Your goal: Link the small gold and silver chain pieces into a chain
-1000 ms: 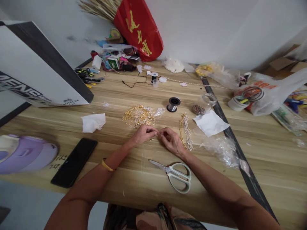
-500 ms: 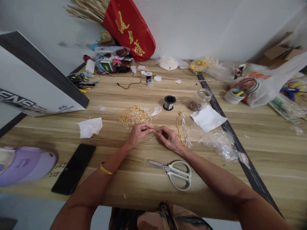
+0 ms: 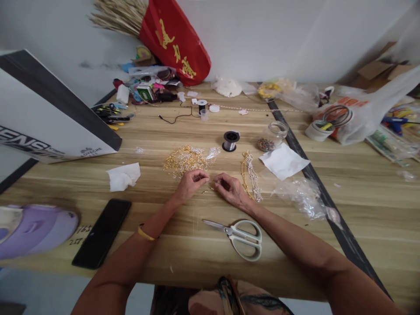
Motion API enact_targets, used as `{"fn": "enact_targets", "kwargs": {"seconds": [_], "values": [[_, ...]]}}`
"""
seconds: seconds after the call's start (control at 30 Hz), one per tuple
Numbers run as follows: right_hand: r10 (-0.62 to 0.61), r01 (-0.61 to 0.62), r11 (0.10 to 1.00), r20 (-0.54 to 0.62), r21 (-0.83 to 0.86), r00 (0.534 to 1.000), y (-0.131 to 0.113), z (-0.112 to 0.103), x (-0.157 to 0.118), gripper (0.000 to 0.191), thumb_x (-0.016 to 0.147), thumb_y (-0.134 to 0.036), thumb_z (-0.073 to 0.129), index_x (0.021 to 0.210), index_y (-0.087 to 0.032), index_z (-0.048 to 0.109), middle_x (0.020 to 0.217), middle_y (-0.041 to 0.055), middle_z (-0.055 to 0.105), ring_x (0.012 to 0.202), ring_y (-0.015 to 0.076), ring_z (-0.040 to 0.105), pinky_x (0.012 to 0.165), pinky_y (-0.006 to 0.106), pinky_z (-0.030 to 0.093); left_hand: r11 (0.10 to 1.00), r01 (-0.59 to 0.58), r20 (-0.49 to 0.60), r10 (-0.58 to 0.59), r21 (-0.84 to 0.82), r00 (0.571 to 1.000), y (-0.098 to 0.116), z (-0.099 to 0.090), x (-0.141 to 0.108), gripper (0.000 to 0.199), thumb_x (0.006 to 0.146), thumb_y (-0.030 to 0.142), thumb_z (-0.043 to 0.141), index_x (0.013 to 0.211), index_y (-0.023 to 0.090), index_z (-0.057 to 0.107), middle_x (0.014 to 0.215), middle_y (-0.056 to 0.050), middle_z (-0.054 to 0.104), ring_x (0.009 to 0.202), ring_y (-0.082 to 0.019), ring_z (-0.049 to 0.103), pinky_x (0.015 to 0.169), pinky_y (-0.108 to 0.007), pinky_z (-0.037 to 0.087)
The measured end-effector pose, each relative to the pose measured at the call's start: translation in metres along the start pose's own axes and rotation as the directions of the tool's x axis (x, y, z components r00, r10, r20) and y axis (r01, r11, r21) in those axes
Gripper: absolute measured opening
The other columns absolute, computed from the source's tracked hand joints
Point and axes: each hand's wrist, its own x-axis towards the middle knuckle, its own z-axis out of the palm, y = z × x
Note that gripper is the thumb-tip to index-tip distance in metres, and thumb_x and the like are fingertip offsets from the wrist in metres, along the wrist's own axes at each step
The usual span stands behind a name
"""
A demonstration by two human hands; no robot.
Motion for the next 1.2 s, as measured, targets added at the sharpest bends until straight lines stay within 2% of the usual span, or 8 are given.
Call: {"fn": "enact_targets", "kwargs": {"seconds": [0.47, 0.73, 0.9, 1.2], "values": [[0.026, -0.026, 0.999, 0.021, 0.023, 0.999, 0.001, -0.001, 0.001, 0.020, 0.088, -0.032, 0.048, 0.088, -0.016, 0.059, 0.069, 0.0011, 0.056, 0.059, 0.0115, 0.046, 0.055, 0.023, 0.037, 1.000, 0.017, 0.015, -0.016, -0.019, 1.000, 0.004, 0.002, -0.001, 0.016, 0.069, 0.027, 0.069, 0.073, 0.013, 0.064, 0.067, -0.002, 0.065, 0.062, -0.011, 0.058, 0.060, -0.021, 0.046], [0.038, -0.042, 0.996, 0.048, 0.078, 0.998, -0.001, -0.001, 0.000, 0.023, 0.082, -0.037, 0.060, 0.088, -0.015, 0.060, 0.071, 0.0013, 0.056, 0.060, 0.0106, 0.048, 0.054, 0.022, 0.038, 0.999, 0.007, 0.030, -0.005, -0.048, 1.000, 0.006, 0.005, -0.003, 0.016, 0.070, 0.026, 0.070, 0.072, 0.012, 0.064, 0.068, -0.002, 0.066, 0.064, -0.012, 0.060, 0.062, -0.022, 0.047], [0.019, -0.020, 0.999, 0.034, 0.034, 0.999, 0.002, 0.000, -0.001, 0.022, 0.084, -0.037, 0.057, 0.085, -0.015, 0.060, 0.071, 0.0011, 0.056, 0.062, 0.0108, 0.048, 0.057, 0.022, 0.038, 1.000, -0.015, 0.033, 0.016, -0.022, 0.999, 0.007, 0.008, -0.004, 0.017, 0.069, 0.028, 0.070, 0.071, 0.012, 0.064, 0.067, -0.002, 0.066, 0.062, -0.011, 0.059, 0.061, -0.022, 0.046], [0.061, -0.063, 0.998, 0.066, 0.030, 0.996, 0.001, 0.000, 0.000, 0.027, 0.084, -0.040, 0.056, 0.087, -0.014, 0.062, 0.069, 0.0015, 0.056, 0.059, 0.0110, 0.046, 0.054, 0.023, 0.036, 0.999, -0.012, 0.043, 0.014, -0.052, 0.999, 0.013, 0.008, -0.007, 0.018, 0.069, 0.029, 0.071, 0.072, 0.011, 0.067, 0.073, -0.006, 0.069, 0.068, -0.014, 0.063, 0.067, -0.026, 0.051]]}}
